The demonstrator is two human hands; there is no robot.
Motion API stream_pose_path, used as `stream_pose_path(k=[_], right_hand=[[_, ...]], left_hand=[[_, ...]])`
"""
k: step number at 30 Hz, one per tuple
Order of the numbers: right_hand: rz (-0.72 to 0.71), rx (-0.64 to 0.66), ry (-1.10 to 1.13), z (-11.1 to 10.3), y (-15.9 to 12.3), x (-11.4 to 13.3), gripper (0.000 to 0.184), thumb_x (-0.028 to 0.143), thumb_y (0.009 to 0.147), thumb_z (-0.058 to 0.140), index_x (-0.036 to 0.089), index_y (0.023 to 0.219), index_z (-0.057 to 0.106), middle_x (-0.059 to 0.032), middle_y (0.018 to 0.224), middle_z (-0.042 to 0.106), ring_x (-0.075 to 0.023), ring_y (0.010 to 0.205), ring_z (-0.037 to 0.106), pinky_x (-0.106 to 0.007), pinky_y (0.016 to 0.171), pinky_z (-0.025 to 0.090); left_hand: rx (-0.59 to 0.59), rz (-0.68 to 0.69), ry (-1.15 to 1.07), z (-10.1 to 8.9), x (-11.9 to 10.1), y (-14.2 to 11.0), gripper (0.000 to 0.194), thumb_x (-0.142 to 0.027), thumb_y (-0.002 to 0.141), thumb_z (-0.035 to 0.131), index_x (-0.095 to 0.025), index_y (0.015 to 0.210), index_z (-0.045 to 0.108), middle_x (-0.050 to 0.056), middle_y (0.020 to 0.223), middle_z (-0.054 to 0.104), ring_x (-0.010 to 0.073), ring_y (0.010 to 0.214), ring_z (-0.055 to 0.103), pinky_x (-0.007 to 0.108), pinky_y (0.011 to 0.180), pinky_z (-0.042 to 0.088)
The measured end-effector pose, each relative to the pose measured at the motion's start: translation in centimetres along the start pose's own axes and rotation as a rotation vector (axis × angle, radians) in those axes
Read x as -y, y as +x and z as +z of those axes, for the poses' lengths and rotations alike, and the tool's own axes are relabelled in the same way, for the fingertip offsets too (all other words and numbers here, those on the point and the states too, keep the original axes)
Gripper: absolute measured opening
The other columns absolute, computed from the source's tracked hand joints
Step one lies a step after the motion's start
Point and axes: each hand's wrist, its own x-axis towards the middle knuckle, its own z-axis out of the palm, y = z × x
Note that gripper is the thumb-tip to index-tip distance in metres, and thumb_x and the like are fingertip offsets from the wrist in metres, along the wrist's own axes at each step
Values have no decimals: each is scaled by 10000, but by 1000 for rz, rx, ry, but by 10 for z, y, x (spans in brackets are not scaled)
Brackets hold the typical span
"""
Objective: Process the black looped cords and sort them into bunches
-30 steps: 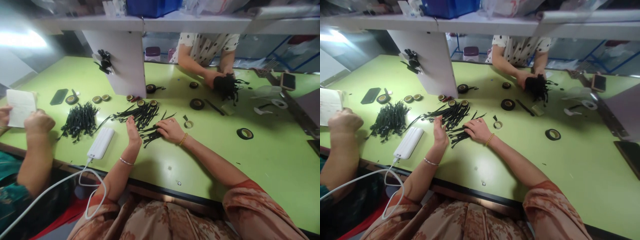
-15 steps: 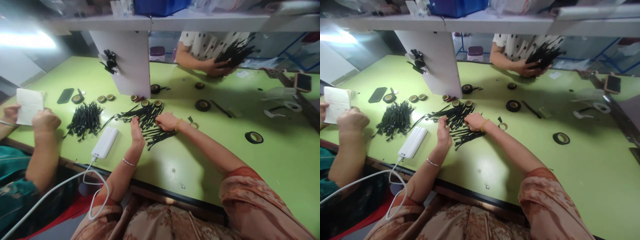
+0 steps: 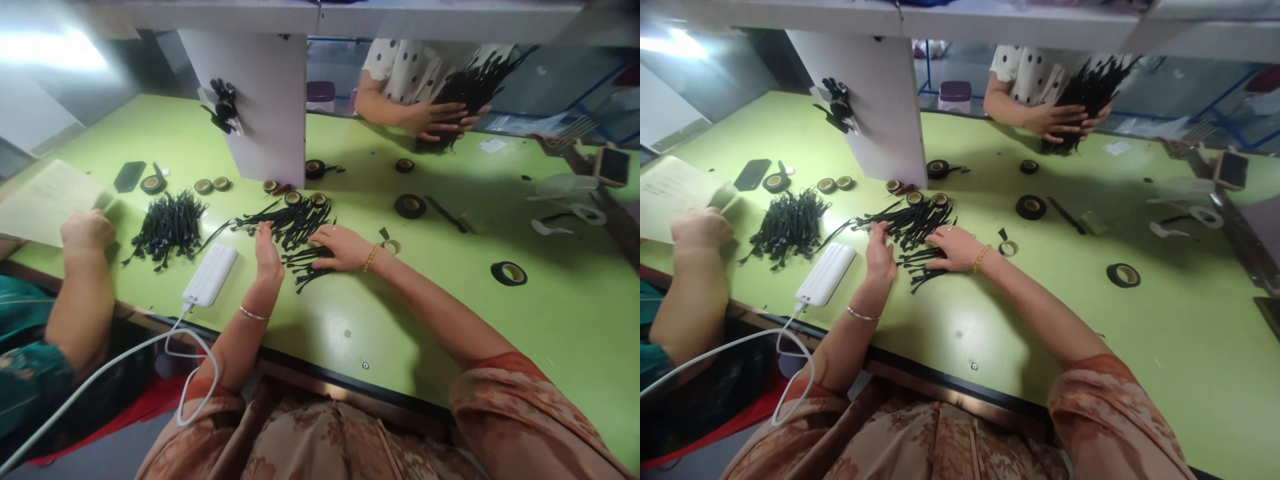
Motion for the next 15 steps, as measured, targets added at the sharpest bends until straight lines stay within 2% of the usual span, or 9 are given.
stream_pose_path(k=[1,3,7,12,15], right_hand=[[-5,14,-24,0,-7,-2,721,674,787,585,136,1266,557,-153,1103,621,-286,998,543,-405,903,383],[-20,35,-64,2,-19,-4,842,712,727,622,123,1320,518,-175,1136,608,-307,1025,528,-443,943,356],[-16,27,-77,12,-27,-2,670,598,825,600,133,1304,547,-169,1114,611,-283,997,535,-423,913,367],[-43,-20,-51,24,-13,-10,481,512,899,544,185,1246,612,-145,1087,622,-256,969,537,-399,865,379],[-67,-44,-47,26,3,-11,480,495,895,559,185,1258,608,-155,1129,615,-260,979,540,-399,856,389]], left_hand=[[1,55,24,0,0,-1,365,-504,945,407,-212,1083,577,87,1336,551,204,1334,426,390,1138,287],[8,159,84,1,0,-4,358,-486,941,437,-198,1106,572,93,1303,559,199,1283,463,371,1126,302],[16,256,172,-2,-4,-3,353,-466,929,472,-182,1115,571,101,1268,558,202,1248,472,350,1104,320],[-73,228,142,-14,-13,16,327,-457,933,462,-182,1080,562,95,1277,555,190,1256,461,339,1111,300],[-95,187,142,-20,-13,24,307,-451,940,437,-197,1068,553,91,1264,567,190,1256,468,348,1113,293]])
